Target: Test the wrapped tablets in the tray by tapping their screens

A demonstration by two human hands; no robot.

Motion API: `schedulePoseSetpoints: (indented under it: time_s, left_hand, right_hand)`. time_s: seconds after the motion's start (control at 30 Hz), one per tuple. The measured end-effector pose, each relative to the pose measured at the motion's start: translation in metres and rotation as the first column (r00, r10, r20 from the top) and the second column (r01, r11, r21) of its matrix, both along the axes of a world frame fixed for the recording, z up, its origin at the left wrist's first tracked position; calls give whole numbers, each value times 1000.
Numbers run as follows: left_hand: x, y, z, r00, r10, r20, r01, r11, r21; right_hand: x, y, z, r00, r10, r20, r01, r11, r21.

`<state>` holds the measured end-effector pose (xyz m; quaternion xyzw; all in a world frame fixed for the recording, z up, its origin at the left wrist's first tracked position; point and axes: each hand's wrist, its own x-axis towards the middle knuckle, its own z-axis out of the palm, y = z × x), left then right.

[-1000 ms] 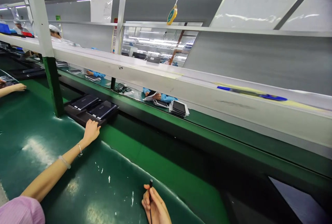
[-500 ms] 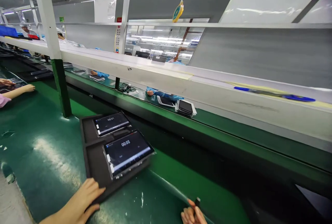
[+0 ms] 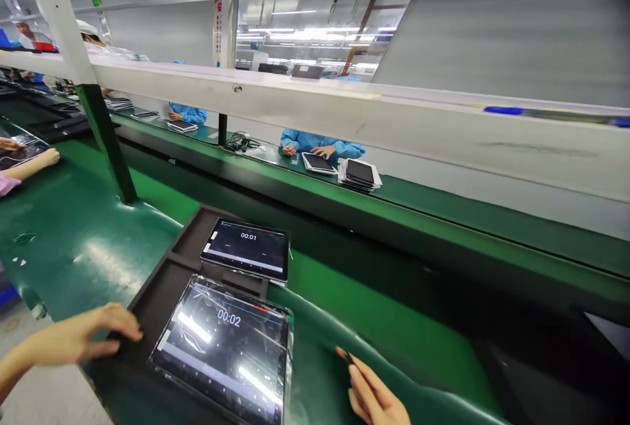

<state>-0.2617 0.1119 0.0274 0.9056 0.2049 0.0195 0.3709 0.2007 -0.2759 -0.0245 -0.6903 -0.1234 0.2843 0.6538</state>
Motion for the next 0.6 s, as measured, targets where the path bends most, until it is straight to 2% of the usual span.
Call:
schedulePoseSetpoints:
  time_s: [0.03, 0.1, 0.13, 0.2, 0.27, 0.37, 0.5, 0.6]
  left_hand:
    - [22, 12, 6, 1000, 24, -17, -26, 997, -73]
    - [72, 30, 3, 971, 209, 117, -206, 978, -36]
    - [97, 34, -5, 928, 298, 225, -314, 949, 37]
    - [137, 37, -25, 855, 377, 356, -458, 871, 176]
    - [161, 37, -41, 839, 378, 392, -485, 845, 223]
    - [171, 38, -46, 859, 331, 390, -443, 863, 244]
    - [172, 36, -35, 887, 270, 375, -390, 873, 293]
    - [174, 32, -30, 900, 222, 375, -350, 881, 319]
  right_hand:
    - [-3, 5, 0, 996, 30, 79, -27, 999, -44]
    - [-10, 16, 3, 970, 130, 207, -112, 989, -95]
    - [-13, 22, 6, 951, 163, 262, -141, 985, -100]
    - [-16, 32, 10, 918, 213, 335, -193, 977, -90]
    - [-18, 38, 11, 897, 240, 371, -227, 971, -80]
    - [-19, 40, 7, 889, 251, 382, -259, 965, -33]
    - [-25, 39, -2, 888, 254, 383, -280, 960, 11]
    - [-28, 42, -5, 883, 220, 416, -242, 970, 1]
